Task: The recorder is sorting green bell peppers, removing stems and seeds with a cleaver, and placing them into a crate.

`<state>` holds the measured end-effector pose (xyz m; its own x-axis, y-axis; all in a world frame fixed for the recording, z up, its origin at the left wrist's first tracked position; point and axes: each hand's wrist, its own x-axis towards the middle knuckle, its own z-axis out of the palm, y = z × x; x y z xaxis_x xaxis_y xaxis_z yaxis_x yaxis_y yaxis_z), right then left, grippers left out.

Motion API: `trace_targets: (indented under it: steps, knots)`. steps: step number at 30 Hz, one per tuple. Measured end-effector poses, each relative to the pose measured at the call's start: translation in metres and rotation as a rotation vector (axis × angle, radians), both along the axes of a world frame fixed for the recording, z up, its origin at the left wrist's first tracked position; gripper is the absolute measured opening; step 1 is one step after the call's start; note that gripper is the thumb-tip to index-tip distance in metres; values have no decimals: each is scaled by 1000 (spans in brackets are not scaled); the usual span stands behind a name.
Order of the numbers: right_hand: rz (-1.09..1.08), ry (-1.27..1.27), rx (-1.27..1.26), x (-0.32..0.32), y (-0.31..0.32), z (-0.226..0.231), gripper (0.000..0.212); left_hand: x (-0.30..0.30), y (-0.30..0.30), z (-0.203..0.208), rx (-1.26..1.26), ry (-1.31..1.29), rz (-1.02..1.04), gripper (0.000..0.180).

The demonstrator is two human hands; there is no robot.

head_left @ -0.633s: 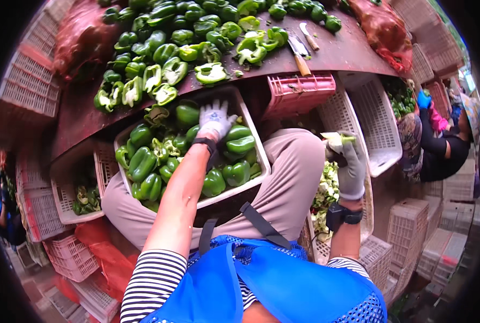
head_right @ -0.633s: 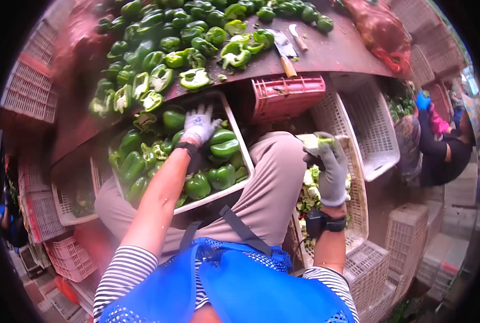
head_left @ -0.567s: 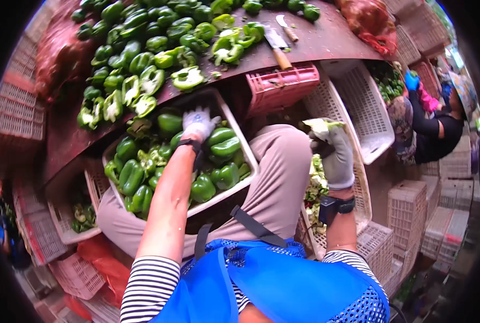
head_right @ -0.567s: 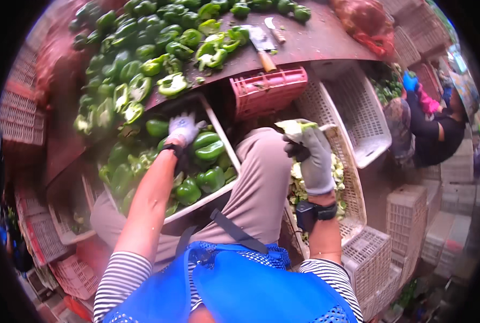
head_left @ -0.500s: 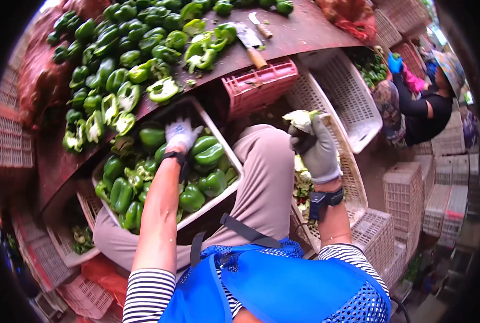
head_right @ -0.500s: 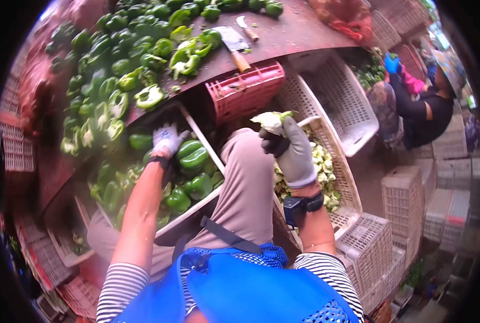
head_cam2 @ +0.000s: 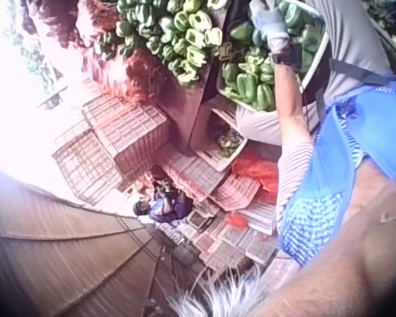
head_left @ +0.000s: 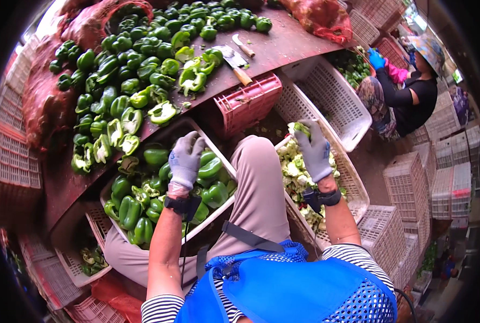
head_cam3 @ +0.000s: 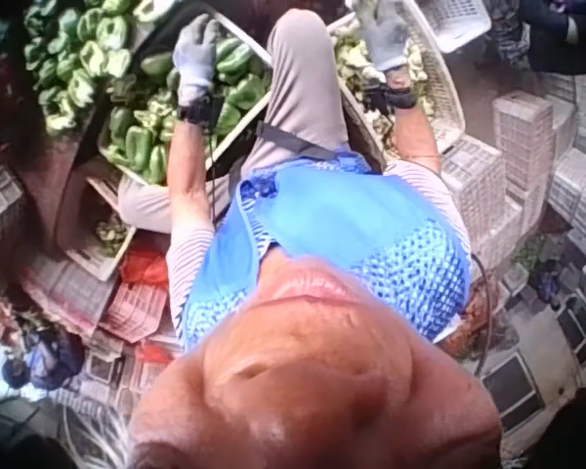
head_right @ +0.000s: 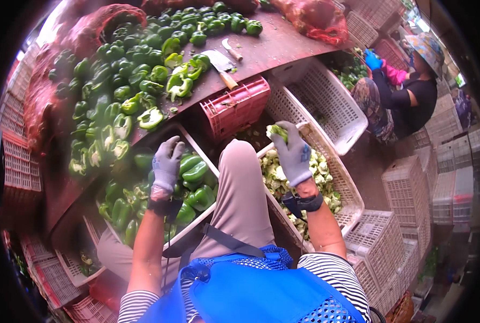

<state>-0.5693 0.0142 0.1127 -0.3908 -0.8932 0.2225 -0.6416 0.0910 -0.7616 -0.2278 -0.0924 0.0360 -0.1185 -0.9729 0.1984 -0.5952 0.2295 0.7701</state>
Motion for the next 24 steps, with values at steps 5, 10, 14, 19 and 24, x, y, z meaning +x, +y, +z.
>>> trace_targets:
  steps: [5, 10, 14, 19, 24]
  knots:
    - [-133, 732, 93, -61, 71, -39, 27, 54, 14, 19, -188, -133, 90, 31]
    - [60, 803, 992, -106, 71, -52, 52, 104, 8, -9, -125, -354, 141, 35]
    - [282, 608, 434, -48, -46, -13, 50, 108, -2, -30, -135, -617, 131, 46]
    - [512, 681, 229, 72, -242, 8, 44, 109, -9, -55, 20, -676, 81, 56]
    - [697, 1039, 105, 212, -334, -30, 42, 130, -4, -67, -51, -598, 152, 56]
